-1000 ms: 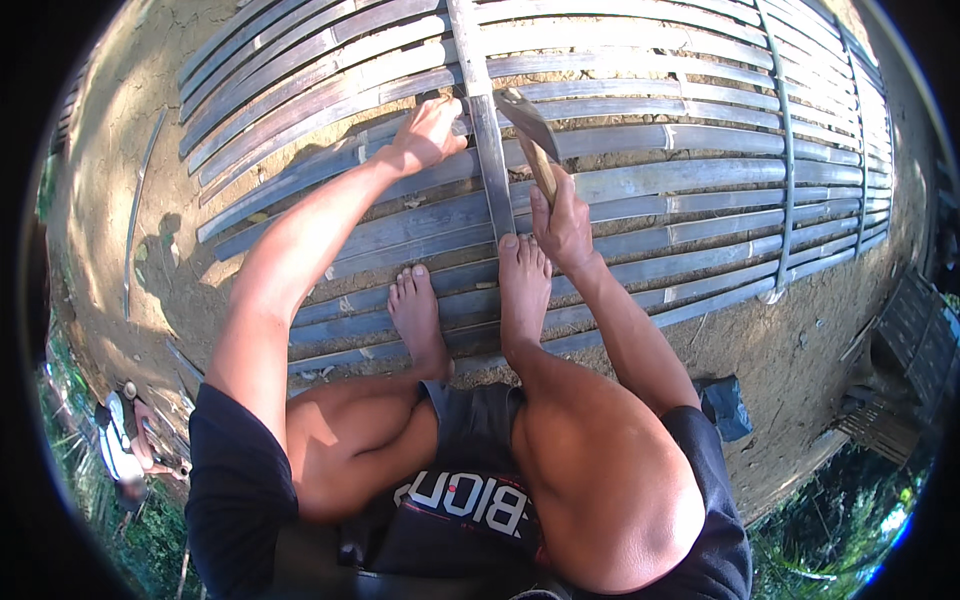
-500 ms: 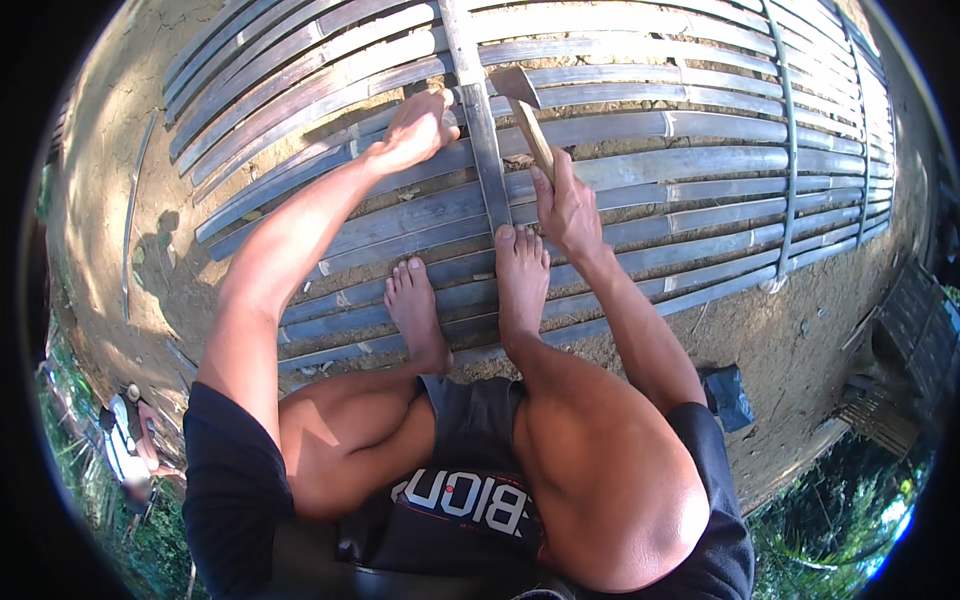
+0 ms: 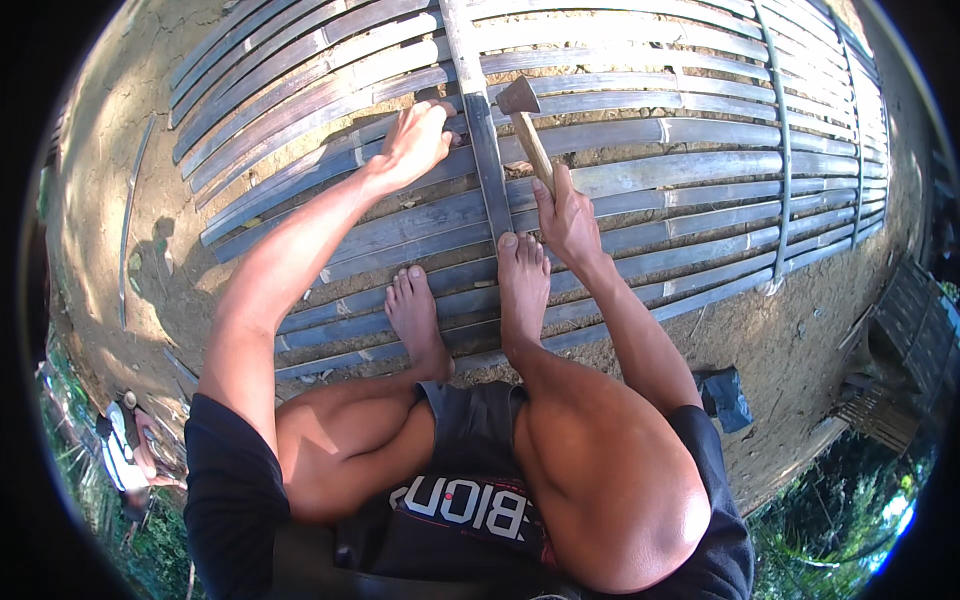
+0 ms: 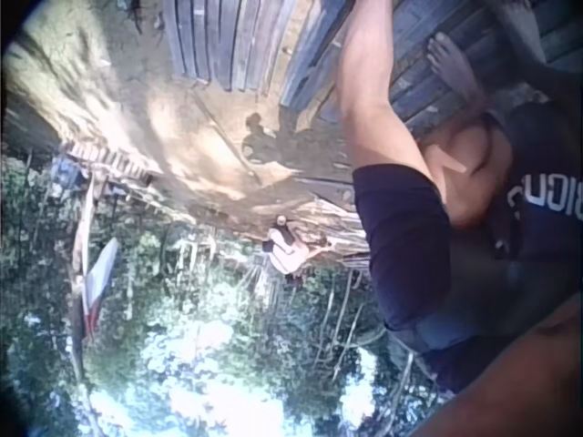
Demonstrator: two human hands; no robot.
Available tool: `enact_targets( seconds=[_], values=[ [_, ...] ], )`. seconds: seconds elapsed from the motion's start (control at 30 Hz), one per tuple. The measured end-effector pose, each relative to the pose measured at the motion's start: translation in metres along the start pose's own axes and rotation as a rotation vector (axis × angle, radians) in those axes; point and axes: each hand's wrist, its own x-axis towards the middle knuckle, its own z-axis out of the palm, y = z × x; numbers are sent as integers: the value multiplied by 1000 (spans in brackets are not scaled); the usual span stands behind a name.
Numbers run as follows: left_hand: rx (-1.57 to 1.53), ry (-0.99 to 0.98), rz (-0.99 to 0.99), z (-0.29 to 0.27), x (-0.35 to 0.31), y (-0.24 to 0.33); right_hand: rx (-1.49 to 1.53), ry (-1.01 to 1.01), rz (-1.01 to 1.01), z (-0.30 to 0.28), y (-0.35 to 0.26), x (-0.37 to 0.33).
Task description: The person hammers small metal pins into bamboo slats to secure them to a cross-beam, then removes items from a plastic bag to continue the assembly.
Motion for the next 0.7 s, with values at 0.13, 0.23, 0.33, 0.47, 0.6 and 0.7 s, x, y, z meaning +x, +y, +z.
enact_targets(
  seconds=[0.13,0.23,0.33,0.47,0.6,0.7],
  values=[
    [134,57,155,-13,-5,4,-39,-116,291,5,14,-11],
    [78,229,267,-20,-21,-2,-33,-118,257,7,11,-11],
    [278,304,634,9,-45,-3,100,-157,137,1,6,-9],
    [354,27,605,58,-70,23,76,-155,67,-4,7,-3],
    [447,-37,535,57,-75,22,174,-4,-169,-5,-2,1],
    [522,-78,488,60,-76,33,-4,-67,-235,7,16,16]
  ],
)
